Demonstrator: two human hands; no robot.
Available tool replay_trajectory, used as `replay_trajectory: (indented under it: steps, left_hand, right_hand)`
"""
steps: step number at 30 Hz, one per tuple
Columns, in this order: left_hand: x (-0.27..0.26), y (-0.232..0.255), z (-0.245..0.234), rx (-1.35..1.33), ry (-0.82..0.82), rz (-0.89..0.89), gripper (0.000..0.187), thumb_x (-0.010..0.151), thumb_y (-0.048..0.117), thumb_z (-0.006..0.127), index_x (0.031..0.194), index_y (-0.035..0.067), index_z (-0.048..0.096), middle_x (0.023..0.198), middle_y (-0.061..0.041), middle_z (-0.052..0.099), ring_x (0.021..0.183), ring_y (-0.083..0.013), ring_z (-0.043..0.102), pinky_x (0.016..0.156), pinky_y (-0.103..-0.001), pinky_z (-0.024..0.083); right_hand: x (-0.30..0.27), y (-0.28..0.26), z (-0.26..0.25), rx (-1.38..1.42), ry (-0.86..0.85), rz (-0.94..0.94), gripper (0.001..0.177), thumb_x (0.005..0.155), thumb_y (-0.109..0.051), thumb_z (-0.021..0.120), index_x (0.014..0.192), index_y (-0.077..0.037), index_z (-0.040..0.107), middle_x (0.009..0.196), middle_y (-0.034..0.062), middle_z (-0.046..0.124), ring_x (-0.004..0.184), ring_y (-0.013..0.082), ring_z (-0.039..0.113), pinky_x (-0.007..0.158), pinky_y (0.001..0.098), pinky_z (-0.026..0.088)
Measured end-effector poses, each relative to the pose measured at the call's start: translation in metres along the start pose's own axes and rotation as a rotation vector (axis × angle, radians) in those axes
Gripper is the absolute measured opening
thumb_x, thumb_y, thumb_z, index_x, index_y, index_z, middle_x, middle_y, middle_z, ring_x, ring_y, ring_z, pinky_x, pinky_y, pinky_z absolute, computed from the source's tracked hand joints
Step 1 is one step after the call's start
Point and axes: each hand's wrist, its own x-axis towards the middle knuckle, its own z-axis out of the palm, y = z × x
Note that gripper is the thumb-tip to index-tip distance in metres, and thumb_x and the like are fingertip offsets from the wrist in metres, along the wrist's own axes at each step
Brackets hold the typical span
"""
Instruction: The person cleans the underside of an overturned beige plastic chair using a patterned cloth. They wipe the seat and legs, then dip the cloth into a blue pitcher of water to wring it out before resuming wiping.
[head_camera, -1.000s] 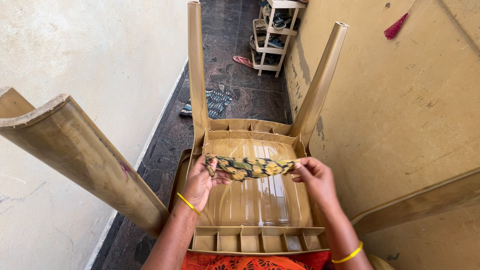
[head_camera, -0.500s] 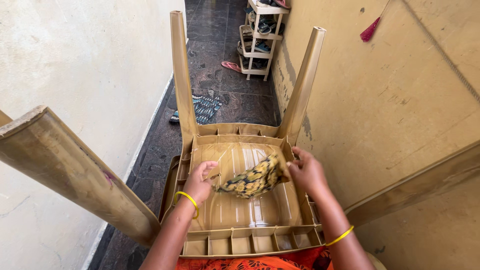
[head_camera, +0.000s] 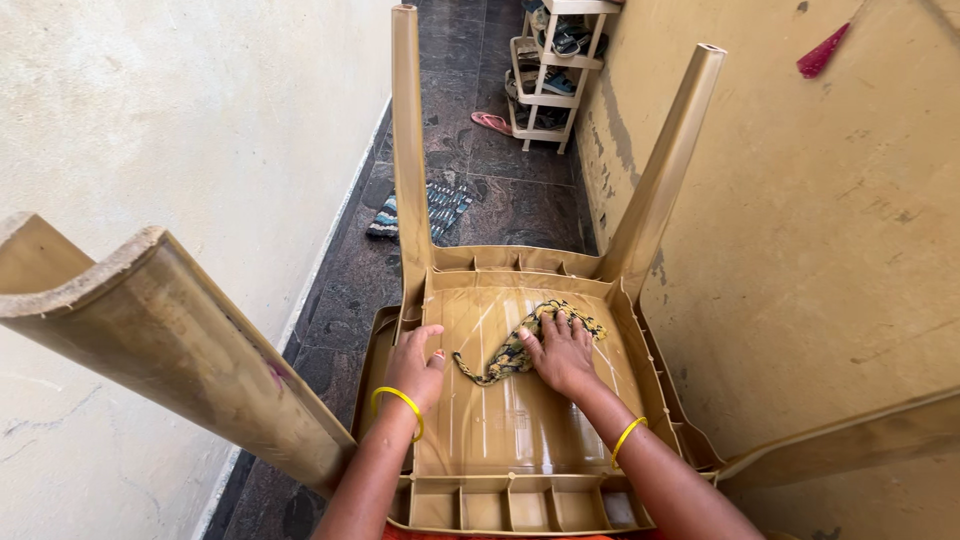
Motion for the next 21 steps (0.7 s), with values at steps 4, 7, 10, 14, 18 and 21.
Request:
replay_trajectory:
  steps: [4, 7, 10, 14, 18, 21]
  left_hand:
    - [0.002, 0.003, 0.000, 0.085, 0.029, 0.045, 0.039, 0.087, 0.015, 0.069, 0.125, 0.021, 0.064, 0.130, -0.009, 0.061, 0.123, -0.0347, 0.053, 0.108, -0.043, 0.040]
    - [0.005, 0.005, -0.002, 0.081, 0.023, 0.043, 0.037, 0.088, 0.016, 0.068, 0.124, 0.020, 0.065, 0.129, -0.008, 0.063, 0.122, -0.0343, 0.054, 0.107, -0.043, 0.041]
    - [0.002, 0.006, -0.005, 0.084, 0.011, 0.046, 0.036, 0.088, 0.017, 0.067, 0.124, 0.019, 0.065, 0.128, -0.009, 0.063, 0.122, -0.0344, 0.053, 0.107, -0.044, 0.041]
    - [0.000, 0.014, -0.007, 0.181, -0.024, 0.062, 0.035, 0.089, 0.017, 0.067, 0.124, 0.018, 0.065, 0.126, -0.009, 0.063, 0.121, -0.0350, 0.052, 0.107, -0.044, 0.041]
    - [-0.008, 0.024, -0.009, 0.236, -0.044, 0.102, 0.035, 0.089, 0.018, 0.069, 0.123, 0.017, 0.065, 0.124, -0.009, 0.063, 0.122, -0.0347, 0.050, 0.108, -0.043, 0.040]
    - [-0.012, 0.036, -0.013, 0.296, -0.064, 0.097, 0.033, 0.088, 0.017, 0.070, 0.121, 0.018, 0.067, 0.123, -0.009, 0.063, 0.124, -0.0332, 0.049, 0.108, -0.043, 0.040]
  right_hand:
    - [-0.045, -0.055, -0.009, 0.152, -0.185, -0.655, 0.047, 0.096, -0.035, 0.064, 0.140, -0.017, 0.063, 0.156, 0.0135, 0.048, 0.149, 0.0373, 0.032, 0.121, 0.0486, 0.026]
    - [-0.074, -0.085, -0.020, 0.081, -0.422, -1.041, 0.038, 0.083, -0.019, 0.074, 0.121, -0.022, 0.075, 0.147, 0.0032, 0.060, 0.148, 0.0317, 0.039, 0.125, 0.0479, 0.027]
    - [-0.075, -0.090, -0.026, -0.032, -0.411, -1.123, 0.033, 0.080, -0.017, 0.076, 0.112, -0.025, 0.078, 0.143, -0.0034, 0.062, 0.148, 0.0312, 0.037, 0.124, 0.0516, 0.023]
    - [-0.017, -0.049, -0.034, -0.119, -0.195, -0.912, 0.039, 0.082, -0.026, 0.075, 0.122, -0.028, 0.074, 0.147, -0.0038, 0.056, 0.147, 0.0295, 0.036, 0.123, 0.0493, 0.023]
    - [0.052, 0.022, -0.040, -0.366, 0.093, -0.323, 0.050, 0.096, -0.040, 0.058, 0.141, -0.019, 0.059, 0.150, 0.0025, 0.050, 0.142, 0.0284, 0.039, 0.114, 0.0454, 0.030]
    - [0.054, 0.053, -0.053, -0.325, 0.001, -0.191, 0.049, 0.097, -0.042, 0.047, 0.139, -0.020, 0.061, 0.145, 0.0002, 0.060, 0.129, 0.0267, 0.054, 0.110, 0.0429, 0.040]
